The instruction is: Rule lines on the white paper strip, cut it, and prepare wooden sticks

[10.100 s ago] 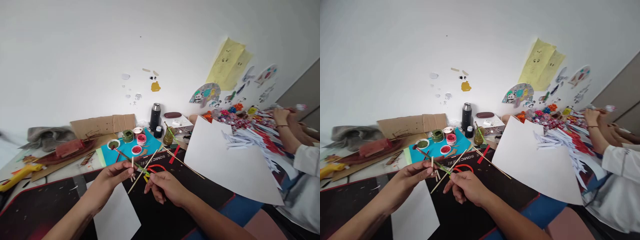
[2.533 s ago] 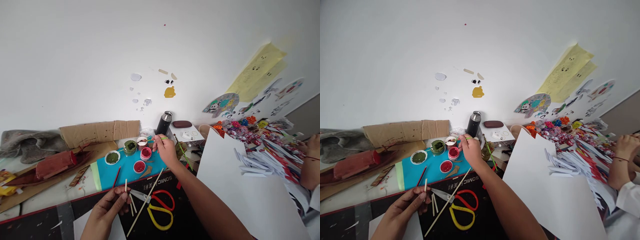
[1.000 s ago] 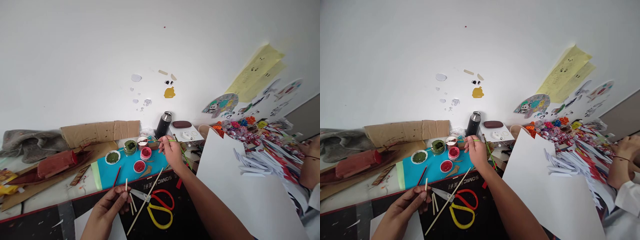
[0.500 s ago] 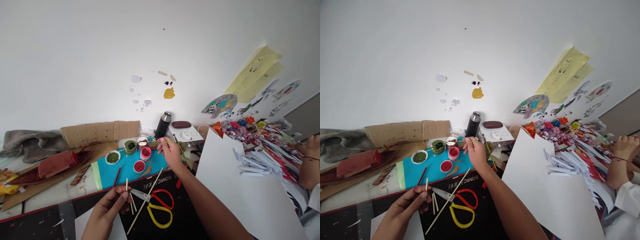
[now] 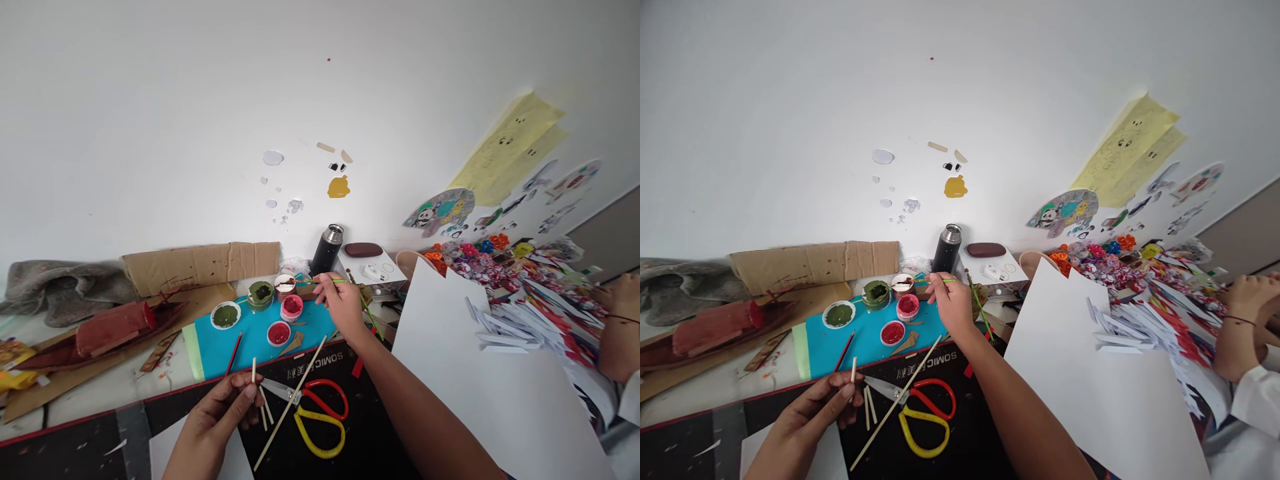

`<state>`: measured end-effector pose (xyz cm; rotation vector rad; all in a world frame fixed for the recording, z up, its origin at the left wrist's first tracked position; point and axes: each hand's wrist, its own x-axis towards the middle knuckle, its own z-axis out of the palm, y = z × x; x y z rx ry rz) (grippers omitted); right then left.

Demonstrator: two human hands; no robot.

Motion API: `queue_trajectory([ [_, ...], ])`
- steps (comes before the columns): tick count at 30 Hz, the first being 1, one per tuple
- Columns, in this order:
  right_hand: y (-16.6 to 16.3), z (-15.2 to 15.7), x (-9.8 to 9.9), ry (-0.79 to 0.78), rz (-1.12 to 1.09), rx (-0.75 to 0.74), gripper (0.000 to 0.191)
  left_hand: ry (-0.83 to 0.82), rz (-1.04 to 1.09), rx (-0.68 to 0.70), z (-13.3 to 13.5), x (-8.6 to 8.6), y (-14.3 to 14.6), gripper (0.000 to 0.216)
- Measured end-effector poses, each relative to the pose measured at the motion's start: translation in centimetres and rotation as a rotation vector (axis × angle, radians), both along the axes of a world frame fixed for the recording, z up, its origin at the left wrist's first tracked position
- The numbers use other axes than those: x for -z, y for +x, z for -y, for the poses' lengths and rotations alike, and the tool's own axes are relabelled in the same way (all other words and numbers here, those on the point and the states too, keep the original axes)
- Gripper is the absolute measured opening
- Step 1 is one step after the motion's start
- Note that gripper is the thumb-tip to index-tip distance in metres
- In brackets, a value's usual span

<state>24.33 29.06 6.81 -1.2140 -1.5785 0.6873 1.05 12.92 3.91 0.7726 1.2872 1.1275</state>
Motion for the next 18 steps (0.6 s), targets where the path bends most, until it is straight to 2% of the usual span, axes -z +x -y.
queue_trajectory([
  [5,-0.23,-0.14,0.03,-0.004,0.076,-0.001,0.054,0.015,-0.011,0.002,-0.08,-0.36,0.1,0.061],
  [9,-0.26,-0.13,-0.28,0.012,0.034,0.049,0.056,0.009,0.003,0.004,-0.16,-0.38,0.09,0.062],
  [14,-0.35,0.07,-0.53,-0.003,0.042,0.003,0.057,0.002,0.019,-0.004,-0.09,-0.12,-0.02,0.062],
  [18,-0.43,0.05,-0.26,-0.022,0.066,-0.027,0.05,0.01,0.013,-0.003,0.07,0.12,0.01,0.06],
])
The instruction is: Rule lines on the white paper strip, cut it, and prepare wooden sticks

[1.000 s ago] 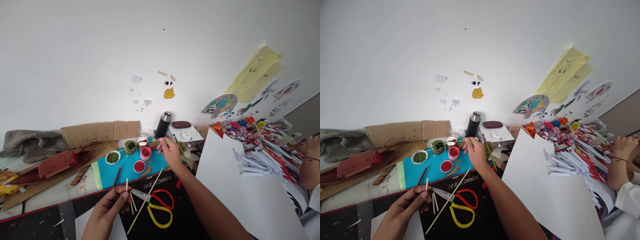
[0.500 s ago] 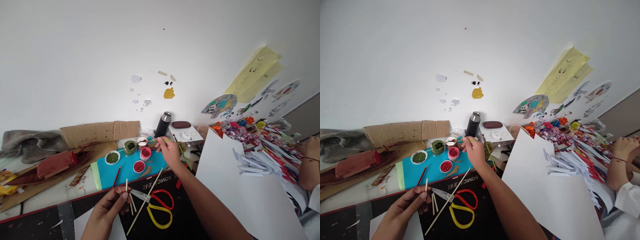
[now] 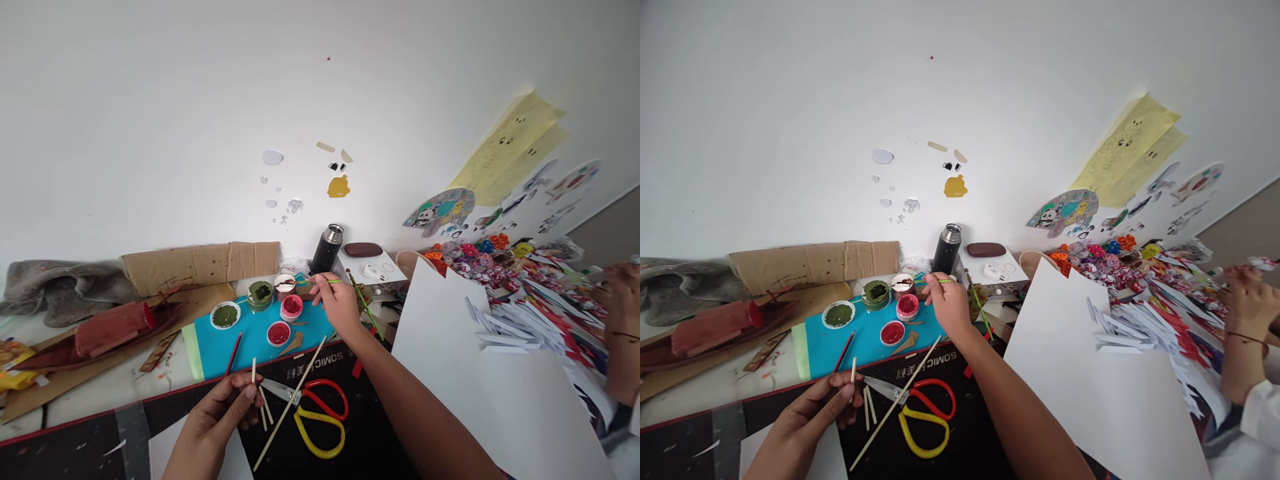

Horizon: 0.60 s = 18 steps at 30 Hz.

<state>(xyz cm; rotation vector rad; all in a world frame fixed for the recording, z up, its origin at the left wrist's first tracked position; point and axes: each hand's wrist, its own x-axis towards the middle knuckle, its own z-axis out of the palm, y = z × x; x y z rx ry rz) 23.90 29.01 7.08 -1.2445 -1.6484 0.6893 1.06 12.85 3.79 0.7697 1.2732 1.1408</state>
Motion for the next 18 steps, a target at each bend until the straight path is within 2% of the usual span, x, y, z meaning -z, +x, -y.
queue_trajectory([
  [11,-1.1,-0.7,-0.2,0.008,0.031,-0.032,0.039,-0.023,-0.001,-0.003,-0.3,0.3,0.0,0.062],
  [18,-1.1,-1.0,0.2,0.039,0.008,0.003,0.041,-0.033,0.006,-0.017,-0.4,0.4,0.0,0.062],
])
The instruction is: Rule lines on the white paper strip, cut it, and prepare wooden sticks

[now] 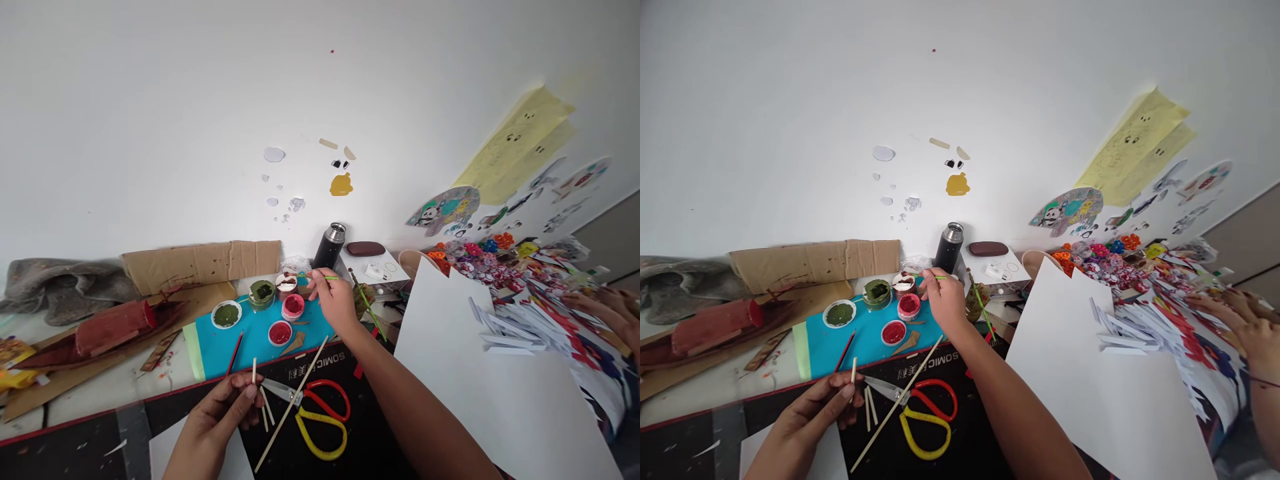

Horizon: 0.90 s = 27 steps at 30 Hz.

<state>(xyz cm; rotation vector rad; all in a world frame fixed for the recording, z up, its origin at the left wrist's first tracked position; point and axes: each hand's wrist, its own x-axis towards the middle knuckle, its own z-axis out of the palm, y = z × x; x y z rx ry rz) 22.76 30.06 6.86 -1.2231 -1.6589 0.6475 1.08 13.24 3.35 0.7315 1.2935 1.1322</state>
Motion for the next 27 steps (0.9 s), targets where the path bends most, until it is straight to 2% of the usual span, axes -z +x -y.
queue_trajectory([
  [5,0.05,0.24,-0.1,-0.021,-0.024,-0.019,0.046,0.016,-0.009,0.013,0.11,0.0,-0.15,0.061],
  [19,0.09,0.53,0.03,-0.006,-0.049,-0.02,0.044,0.037,-0.024,0.026,0.35,0.12,-0.19,0.061],
  [27,-0.03,0.78,0.14,-0.027,-0.007,-0.023,0.047,0.073,-0.032,0.044,0.36,-0.22,-0.11,0.063],
])
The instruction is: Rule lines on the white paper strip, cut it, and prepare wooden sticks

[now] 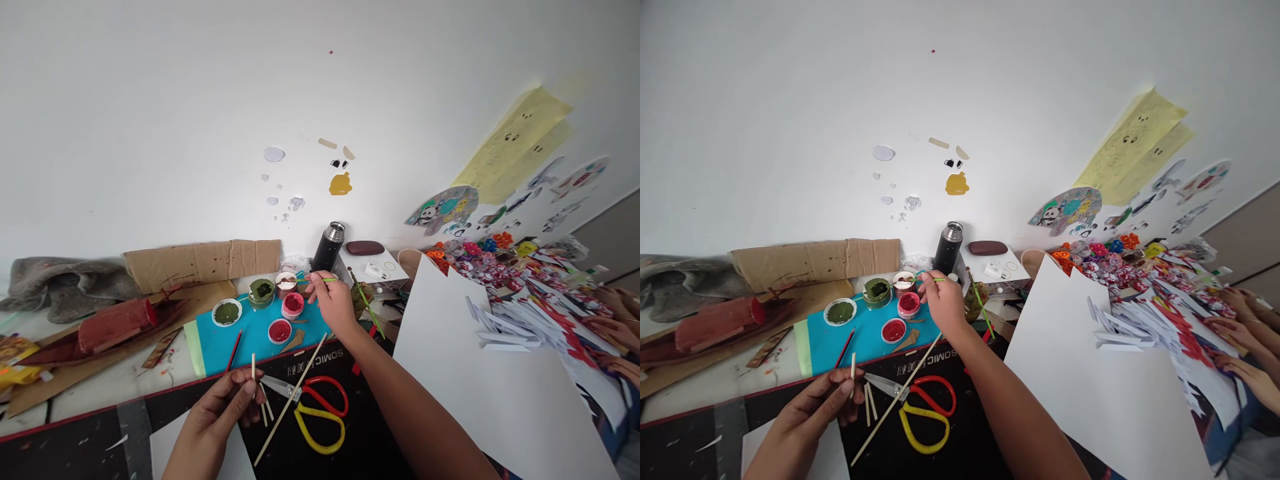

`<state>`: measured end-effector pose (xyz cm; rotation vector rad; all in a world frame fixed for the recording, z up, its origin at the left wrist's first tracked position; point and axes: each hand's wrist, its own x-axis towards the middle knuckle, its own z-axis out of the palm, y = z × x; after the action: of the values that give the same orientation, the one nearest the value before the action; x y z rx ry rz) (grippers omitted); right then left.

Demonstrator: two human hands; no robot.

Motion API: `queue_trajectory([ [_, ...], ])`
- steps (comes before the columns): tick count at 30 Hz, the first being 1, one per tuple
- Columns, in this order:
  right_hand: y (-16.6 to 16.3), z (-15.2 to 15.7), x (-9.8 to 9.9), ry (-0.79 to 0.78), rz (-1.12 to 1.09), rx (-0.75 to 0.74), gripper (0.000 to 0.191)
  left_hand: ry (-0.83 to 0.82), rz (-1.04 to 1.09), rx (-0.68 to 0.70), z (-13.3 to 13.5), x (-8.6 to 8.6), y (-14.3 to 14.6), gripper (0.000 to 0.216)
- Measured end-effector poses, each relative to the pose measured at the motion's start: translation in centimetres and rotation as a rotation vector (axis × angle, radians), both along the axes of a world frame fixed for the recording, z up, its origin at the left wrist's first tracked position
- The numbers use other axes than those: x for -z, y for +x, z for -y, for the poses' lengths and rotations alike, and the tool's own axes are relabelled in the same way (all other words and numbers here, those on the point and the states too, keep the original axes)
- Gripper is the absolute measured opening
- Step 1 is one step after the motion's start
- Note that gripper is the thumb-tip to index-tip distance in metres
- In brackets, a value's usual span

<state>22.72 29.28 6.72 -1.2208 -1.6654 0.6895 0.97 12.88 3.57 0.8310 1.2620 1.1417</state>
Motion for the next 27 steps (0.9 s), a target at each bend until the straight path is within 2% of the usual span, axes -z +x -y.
queue_trajectory([
  [3,0.2,0.2,-0.3,0.014,-0.08,0.038,0.05,0.038,0.022,0.013,0.1,-0.5,0.1,0.06],
  [6,0.2,1.1,-1.2,-0.012,-0.256,0.04,0.052,0.061,0.061,-0.001,0.2,-1.0,0.2,0.056],
  [10,0.0,3.5,-2.5,-0.105,-0.459,0.004,0.055,0.066,0.129,-0.034,0.1,-1.5,0.0,0.054],
  [15,-0.3,7.3,-3.1,-0.209,-0.643,-0.058,0.053,0.072,0.174,-0.078,-0.1,-2.2,-0.3,0.052],
  [20,-0.6,10.1,-3.6,-0.241,-0.682,-0.145,0.047,0.074,0.215,-0.076,-0.2,-2.5,-0.6,0.054],
  [27,-1.1,12.6,-4.4,-0.187,-0.576,-0.151,0.049,0.082,0.254,-0.06,0.0,-2.9,-0.4,0.058],
])
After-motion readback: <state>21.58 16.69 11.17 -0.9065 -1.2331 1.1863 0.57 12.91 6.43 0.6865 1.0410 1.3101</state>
